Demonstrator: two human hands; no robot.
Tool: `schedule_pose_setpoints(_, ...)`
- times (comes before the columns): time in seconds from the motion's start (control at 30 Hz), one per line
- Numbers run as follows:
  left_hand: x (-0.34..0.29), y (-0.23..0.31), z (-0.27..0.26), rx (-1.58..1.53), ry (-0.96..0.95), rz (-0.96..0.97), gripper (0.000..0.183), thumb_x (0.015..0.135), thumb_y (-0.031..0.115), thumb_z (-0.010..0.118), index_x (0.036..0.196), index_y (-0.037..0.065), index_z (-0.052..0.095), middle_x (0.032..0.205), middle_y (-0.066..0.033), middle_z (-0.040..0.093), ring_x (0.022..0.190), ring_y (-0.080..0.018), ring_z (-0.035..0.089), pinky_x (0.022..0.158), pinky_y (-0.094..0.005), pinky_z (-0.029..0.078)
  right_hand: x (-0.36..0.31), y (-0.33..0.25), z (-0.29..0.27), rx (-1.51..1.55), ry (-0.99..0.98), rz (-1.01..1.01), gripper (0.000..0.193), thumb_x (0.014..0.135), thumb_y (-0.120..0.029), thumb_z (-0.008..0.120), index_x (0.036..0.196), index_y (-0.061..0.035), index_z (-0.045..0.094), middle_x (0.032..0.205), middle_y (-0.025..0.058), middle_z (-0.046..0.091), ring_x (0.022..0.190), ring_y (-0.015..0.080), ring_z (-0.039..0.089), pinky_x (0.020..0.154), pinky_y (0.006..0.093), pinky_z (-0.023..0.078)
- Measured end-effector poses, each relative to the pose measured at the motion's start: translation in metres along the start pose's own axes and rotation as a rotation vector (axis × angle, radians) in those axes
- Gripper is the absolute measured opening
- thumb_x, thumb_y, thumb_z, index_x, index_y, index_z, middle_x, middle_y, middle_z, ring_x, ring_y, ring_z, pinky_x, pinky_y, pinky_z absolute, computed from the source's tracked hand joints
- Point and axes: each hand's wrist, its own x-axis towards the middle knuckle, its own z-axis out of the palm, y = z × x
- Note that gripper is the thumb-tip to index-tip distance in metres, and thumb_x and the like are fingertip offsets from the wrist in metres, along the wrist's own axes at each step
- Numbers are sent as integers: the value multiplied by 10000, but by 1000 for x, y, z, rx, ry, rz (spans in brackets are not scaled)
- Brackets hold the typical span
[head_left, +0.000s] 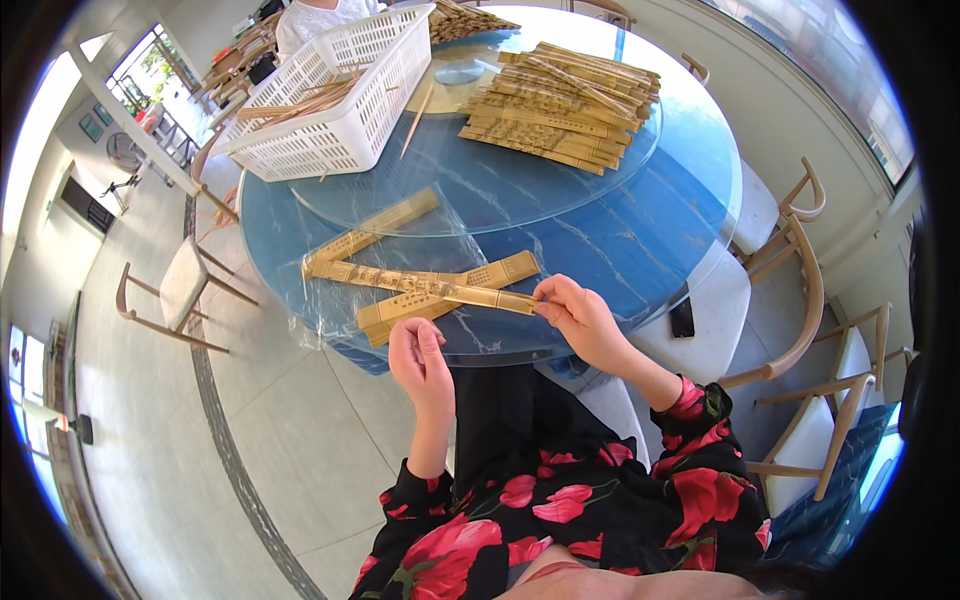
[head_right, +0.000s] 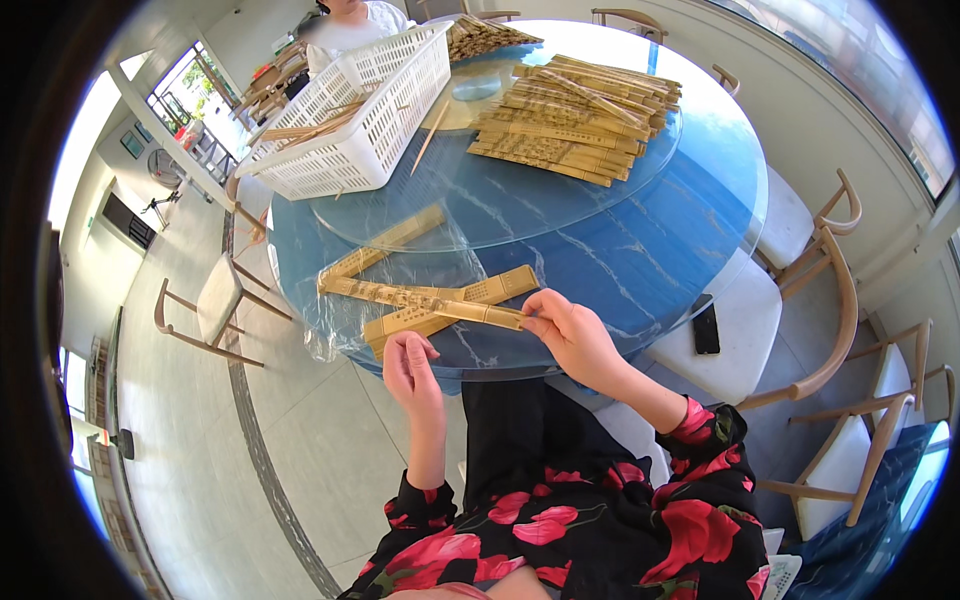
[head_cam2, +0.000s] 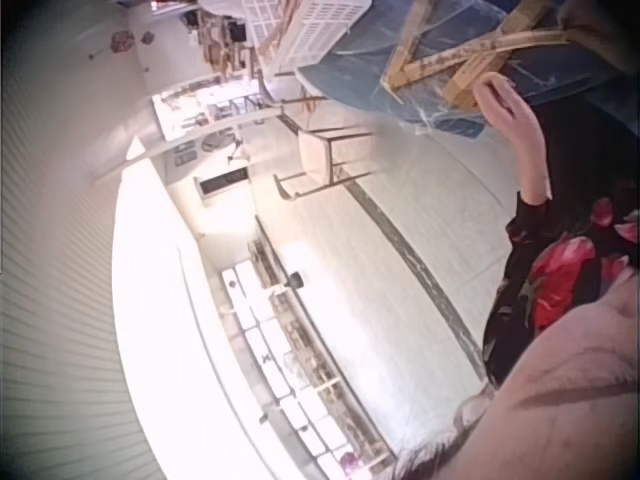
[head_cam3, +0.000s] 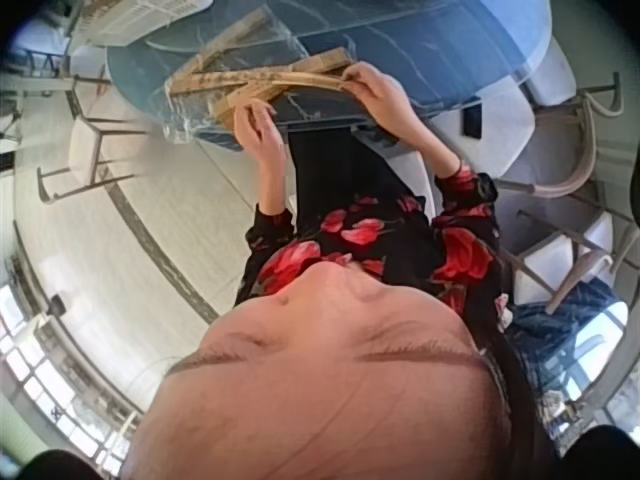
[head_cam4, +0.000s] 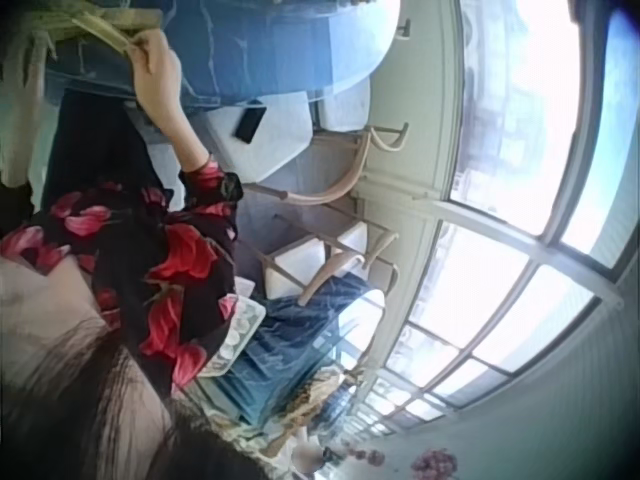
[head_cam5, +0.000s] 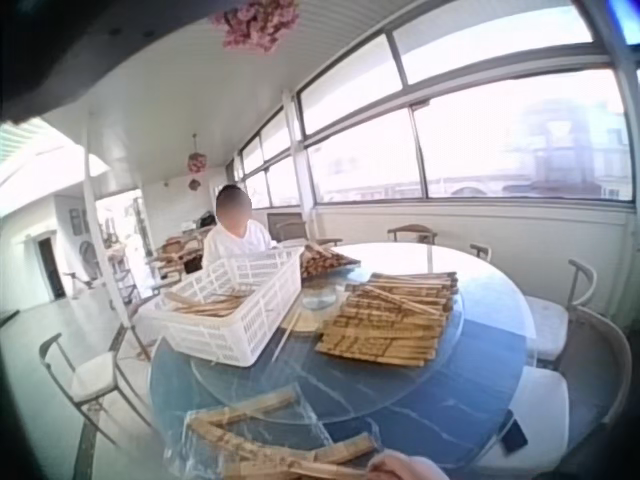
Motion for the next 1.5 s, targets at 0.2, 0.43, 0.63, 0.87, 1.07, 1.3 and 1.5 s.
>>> schedule_pose_setpoints(0.2,22,39,24,-858,9,-440,394,1113,337,420,1351,25,462,1318,-155,605,1245,-270,601,1074,-413,506,-14,-9,21,30,-87,-95,170,998,-59,586,1165,-45,555,823,119,627,749,290,621,692,371,484)
schedule_pose_setpoints(0.43,33,23,16,-1225,-14,-339,296,1111,199,432,1340,14,460,1275,-122,612,1246,-252,588,1163,-444,453,-19,2,5,565,-344,22,411,1095,-57,368,1499,-27,433,909,84,671,843,167,643,755,282,510)
schedule_pose_setpoints(0.63,28,24,19,-1320,-12,-425,307,1105,186,449,1360,16,457,1264,-113,614,1246,-247,583,1167,-441,450,-21,3,3,1013,-436,108,447,1119,-216,405,1518,-17,413,1066,135,673,991,190,649,847,314,501)
schedule_pose_setpoints(0.87,27,29,18,-1354,-45,-402,356,1103,181,449,1415,12,434,1383,-124,581,1318,-264,554,1175,-442,445,-15,4,7,1082,-447,28,514,1094,-281,489,1526,-27,377,1056,112,651,1005,183,634,864,308,492)
schedule_pose_setpoints(1.07,21,36,25,-1288,-83,-431,392,1101,201,452,1447,17,422,1510,-163,507,1419,-311,477,1162,-447,459,-12,8,27,1004,-412,24,527,1071,-261,551,1510,-32,372,1048,99,633,950,171,631,849,303,503)
schedule_pose_setpoints(1.3,19,37,26,-1132,-73,-438,398,1099,219,461,1438,13,431,1497,-169,521,1398,-326,501,1133,-431,489,-14,-6,29,811,-358,114,393,1077,-87,468,1459,-5,424,980,103,661,871,164,670,779,288,546)
schedule_pose_setpoints(1.5,21,37,28,-987,-103,-413,379,1102,219,456,1429,28,439,1473,-165,545,1369,-317,535,1107,-425,508,-13,-6,25,740,-312,173,320,1073,-29,405,1382,18,471,951,149,703,827,186,707,718,281,556)
